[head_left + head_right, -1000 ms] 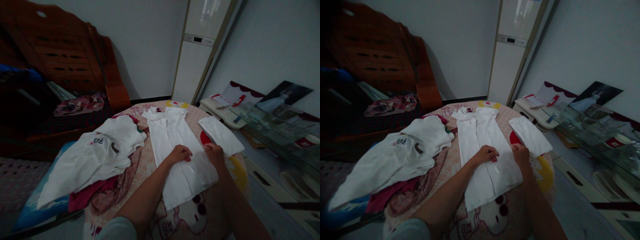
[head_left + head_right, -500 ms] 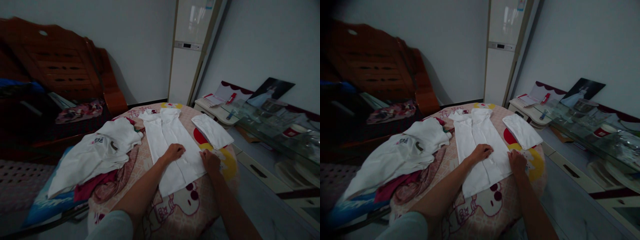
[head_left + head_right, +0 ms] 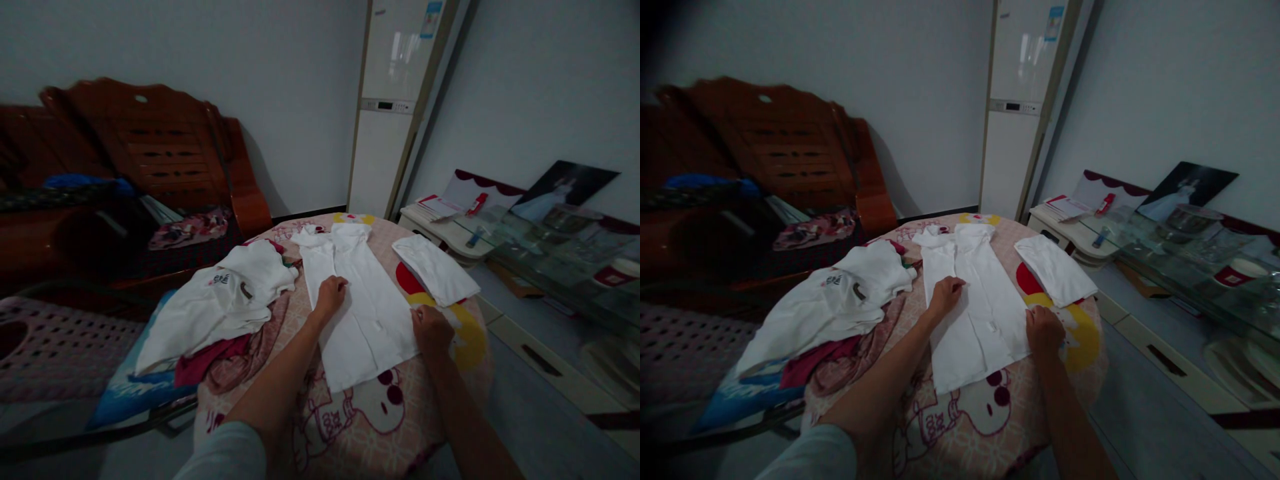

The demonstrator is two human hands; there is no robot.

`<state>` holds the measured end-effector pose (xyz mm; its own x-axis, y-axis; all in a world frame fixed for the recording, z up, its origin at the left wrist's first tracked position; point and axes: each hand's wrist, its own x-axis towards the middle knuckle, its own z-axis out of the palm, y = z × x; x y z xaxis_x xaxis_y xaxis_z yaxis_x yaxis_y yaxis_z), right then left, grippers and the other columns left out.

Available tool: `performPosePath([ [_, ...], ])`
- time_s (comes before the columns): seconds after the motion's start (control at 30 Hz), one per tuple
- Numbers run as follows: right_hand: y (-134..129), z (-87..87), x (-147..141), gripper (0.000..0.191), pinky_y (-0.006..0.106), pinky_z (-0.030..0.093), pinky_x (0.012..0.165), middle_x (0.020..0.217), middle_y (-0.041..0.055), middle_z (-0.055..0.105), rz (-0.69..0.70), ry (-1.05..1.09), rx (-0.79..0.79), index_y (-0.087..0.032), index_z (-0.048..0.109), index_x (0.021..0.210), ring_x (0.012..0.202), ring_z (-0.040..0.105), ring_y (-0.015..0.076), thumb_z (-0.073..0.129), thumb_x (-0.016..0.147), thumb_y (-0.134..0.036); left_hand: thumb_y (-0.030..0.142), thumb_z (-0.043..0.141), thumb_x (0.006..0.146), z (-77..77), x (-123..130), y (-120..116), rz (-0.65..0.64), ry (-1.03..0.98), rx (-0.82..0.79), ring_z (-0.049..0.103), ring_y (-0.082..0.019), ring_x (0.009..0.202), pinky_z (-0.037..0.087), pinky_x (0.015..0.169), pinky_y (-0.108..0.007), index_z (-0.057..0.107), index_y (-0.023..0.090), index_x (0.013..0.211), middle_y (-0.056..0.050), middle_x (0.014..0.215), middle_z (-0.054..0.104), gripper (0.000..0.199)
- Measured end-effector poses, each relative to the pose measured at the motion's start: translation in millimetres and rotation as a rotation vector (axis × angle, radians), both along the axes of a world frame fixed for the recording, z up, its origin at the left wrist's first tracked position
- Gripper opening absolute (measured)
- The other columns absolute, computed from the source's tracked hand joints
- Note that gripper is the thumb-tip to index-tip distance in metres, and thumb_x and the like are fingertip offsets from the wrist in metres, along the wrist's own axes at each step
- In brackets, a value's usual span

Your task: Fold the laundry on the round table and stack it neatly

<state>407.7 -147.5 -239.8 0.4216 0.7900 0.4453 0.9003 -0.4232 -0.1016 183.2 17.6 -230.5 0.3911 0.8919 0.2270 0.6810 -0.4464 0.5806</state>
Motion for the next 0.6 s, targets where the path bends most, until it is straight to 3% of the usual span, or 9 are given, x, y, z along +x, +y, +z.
performPosePath([
  [0.1,4.6,3.2,-22.4,0.027,0.026,0.035,0.070,0.081,0.0085,0.068,0.229,0.014,0.123,-0.015,0.064,0.082,0.076,0.060,0.0174,0.046,0.097,-0.027,0.011,0.054,0.084,-1.7,-3.9,13.8,0.111,0.014,-0.052,0.066,-0.017,0.091,0.049,0.086,-0.027,0.072,0.017,0.106,-0.006,0.099,0.073,0.029],
  [0.23,8.4,7.4,-72.0,0.030,0.025,0.033,0.065,0.072,0.0047,0.067,0.513,0.106,-0.059,-0.018,0.063,0.073,0.068,0.059,0.0141,0.050,0.096,-0.032,0.014,0.057,0.084,-0.8,-0.6,27.2,0.165,0.065,-0.061,0.066,-0.017,0.092,0.047,0.087,-0.027,0.069,0.015,0.111,-0.008,0.098,0.071,0.030],
  [0.4,-0.4,20.6,-103.7,0.026,0.026,0.030,0.062,0.072,0.0028,0.070,0.550,0.177,-0.400,-0.020,0.066,0.080,0.068,0.062,0.0161,0.060,0.089,-0.043,0.019,0.056,0.087,8.6,5.0,46.1,0.120,0.229,0.004,0.062,-0.017,0.099,0.047,0.089,-0.027,0.066,0.017,0.116,-0.010,0.112,0.063,0.031],
  [0.6,-6.9,30.8,-100.5,0.017,0.026,0.031,0.065,0.076,0.0015,0.074,0.506,0.309,-0.485,-0.022,0.068,0.077,0.072,0.065,0.0153,0.063,0.087,-0.035,0.012,0.051,0.085,10.7,14.7,67.5,0.103,0.365,0.006,0.062,-0.023,0.099,0.049,0.087,-0.032,0.067,0.007,0.100,-0.020,0.115,0.058,0.023],
])
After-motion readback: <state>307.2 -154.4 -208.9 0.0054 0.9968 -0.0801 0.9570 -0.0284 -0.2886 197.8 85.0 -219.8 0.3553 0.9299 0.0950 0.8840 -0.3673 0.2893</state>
